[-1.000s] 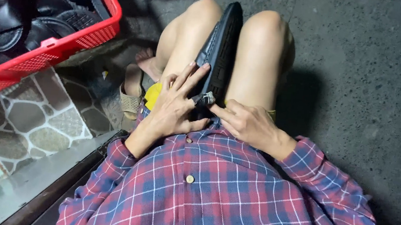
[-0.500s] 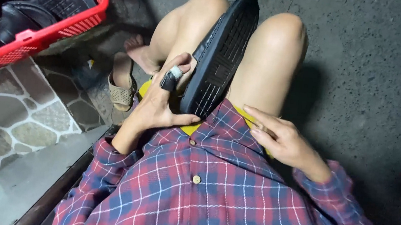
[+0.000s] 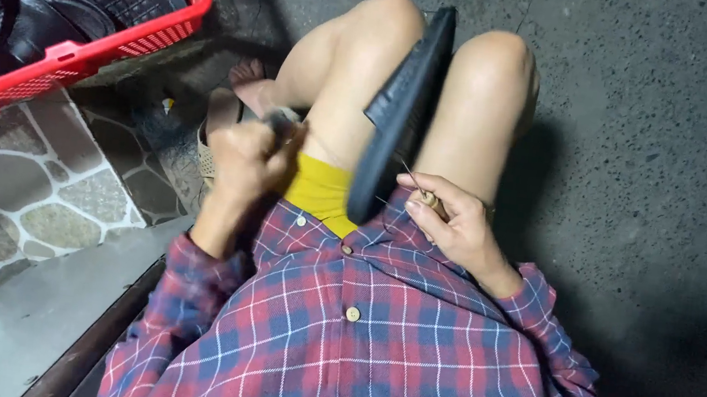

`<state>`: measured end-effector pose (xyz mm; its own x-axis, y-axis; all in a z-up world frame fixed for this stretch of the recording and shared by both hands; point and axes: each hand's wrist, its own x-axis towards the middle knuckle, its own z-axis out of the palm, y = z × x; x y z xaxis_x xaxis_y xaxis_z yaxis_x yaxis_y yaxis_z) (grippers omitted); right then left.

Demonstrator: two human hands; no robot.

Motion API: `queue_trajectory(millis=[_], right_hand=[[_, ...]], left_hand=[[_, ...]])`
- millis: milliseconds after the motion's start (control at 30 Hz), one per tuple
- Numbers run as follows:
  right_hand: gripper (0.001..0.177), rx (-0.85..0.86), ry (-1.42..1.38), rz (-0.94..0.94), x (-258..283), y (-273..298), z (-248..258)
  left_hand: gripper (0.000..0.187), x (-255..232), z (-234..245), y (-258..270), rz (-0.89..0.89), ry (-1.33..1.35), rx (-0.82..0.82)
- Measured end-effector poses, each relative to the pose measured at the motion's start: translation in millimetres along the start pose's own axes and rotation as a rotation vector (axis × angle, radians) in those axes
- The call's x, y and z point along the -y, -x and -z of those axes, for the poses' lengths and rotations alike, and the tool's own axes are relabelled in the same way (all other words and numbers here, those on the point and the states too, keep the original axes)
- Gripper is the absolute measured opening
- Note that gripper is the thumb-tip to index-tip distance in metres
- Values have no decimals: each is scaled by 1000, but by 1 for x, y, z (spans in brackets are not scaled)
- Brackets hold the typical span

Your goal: Hand-stitching the sole of a black sandal using a stitching awl and thread while sitting on the floor.

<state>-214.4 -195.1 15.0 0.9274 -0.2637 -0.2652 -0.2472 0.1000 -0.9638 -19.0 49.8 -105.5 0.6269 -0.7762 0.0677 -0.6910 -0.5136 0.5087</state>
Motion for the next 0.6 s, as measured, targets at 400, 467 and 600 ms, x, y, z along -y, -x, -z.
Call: queue_trajectory(millis=[400, 467, 600], right_hand=[[40, 70, 184, 84, 1, 2, 6], [43, 57, 211, 139, -1, 1, 8], [42, 58, 216, 180, 30, -1, -1]], left_hand=[[21, -90, 115, -55, -182, 160, -97], [66, -121, 101, -53, -129, 592, -45], [110, -136, 68, -31, 56, 584, 216]])
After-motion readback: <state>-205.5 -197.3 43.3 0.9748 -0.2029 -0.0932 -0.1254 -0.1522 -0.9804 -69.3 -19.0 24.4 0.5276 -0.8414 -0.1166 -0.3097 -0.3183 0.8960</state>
